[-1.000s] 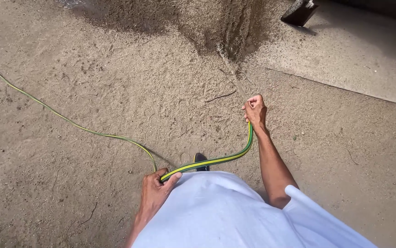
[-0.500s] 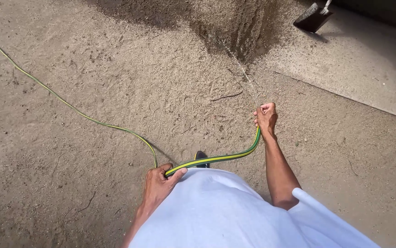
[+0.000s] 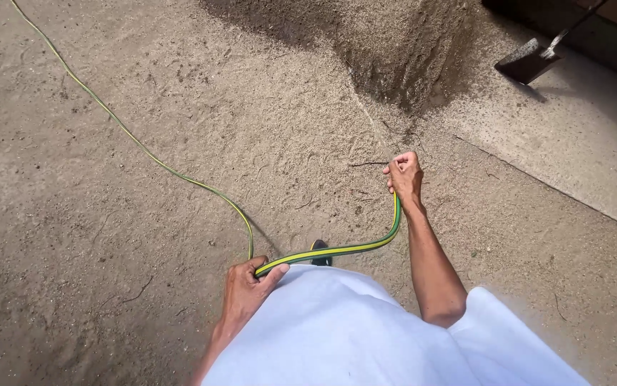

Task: Watering the ground and plants in a garden using a handheld hose.

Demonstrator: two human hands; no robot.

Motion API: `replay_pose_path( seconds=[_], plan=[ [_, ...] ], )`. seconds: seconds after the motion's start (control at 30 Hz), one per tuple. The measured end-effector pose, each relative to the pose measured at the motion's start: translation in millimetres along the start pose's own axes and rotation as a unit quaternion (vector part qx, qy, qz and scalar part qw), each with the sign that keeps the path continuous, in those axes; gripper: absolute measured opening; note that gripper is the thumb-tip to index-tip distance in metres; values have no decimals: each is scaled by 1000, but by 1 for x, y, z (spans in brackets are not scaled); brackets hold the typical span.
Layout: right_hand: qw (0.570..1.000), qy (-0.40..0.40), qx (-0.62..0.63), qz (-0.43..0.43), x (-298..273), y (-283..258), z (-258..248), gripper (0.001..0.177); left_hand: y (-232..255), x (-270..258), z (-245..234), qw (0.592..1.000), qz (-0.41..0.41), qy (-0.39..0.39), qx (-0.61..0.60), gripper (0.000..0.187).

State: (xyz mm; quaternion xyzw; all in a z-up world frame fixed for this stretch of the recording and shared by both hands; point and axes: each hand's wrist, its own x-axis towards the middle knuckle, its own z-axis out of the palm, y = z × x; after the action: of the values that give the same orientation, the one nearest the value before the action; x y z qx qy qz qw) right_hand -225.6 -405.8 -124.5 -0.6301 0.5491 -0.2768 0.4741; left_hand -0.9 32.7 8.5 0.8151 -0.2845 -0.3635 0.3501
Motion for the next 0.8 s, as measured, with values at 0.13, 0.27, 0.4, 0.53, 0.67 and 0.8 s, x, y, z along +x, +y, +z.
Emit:
replay_pose_path(
  seconds=[0.13,0.27,0.4,0.53,0.67,0.8],
  plan=[
    [1000,-13,-24,-10,6,-13,14,11,-4,-5,-2,1000,-1,15,-10,69],
    [999,-5,-35,-1,1,-15,10,10,-7,-6,2,999,19,28,-18,69],
    [998,31,-59,8,-7,3,-11,11,-7,-5,9,999,26,23,12,73],
    [997,49,-55,27,-13,25,-34,12,-7,-2,14,999,45,4,5,68],
    [994,81,-62,35,-16,38,-43,17,0,-3,14,999,36,2,26,75],
    [997,40,-56,19,-22,21,-41,15,-2,-6,14,999,50,-4,3,64]
  ],
)
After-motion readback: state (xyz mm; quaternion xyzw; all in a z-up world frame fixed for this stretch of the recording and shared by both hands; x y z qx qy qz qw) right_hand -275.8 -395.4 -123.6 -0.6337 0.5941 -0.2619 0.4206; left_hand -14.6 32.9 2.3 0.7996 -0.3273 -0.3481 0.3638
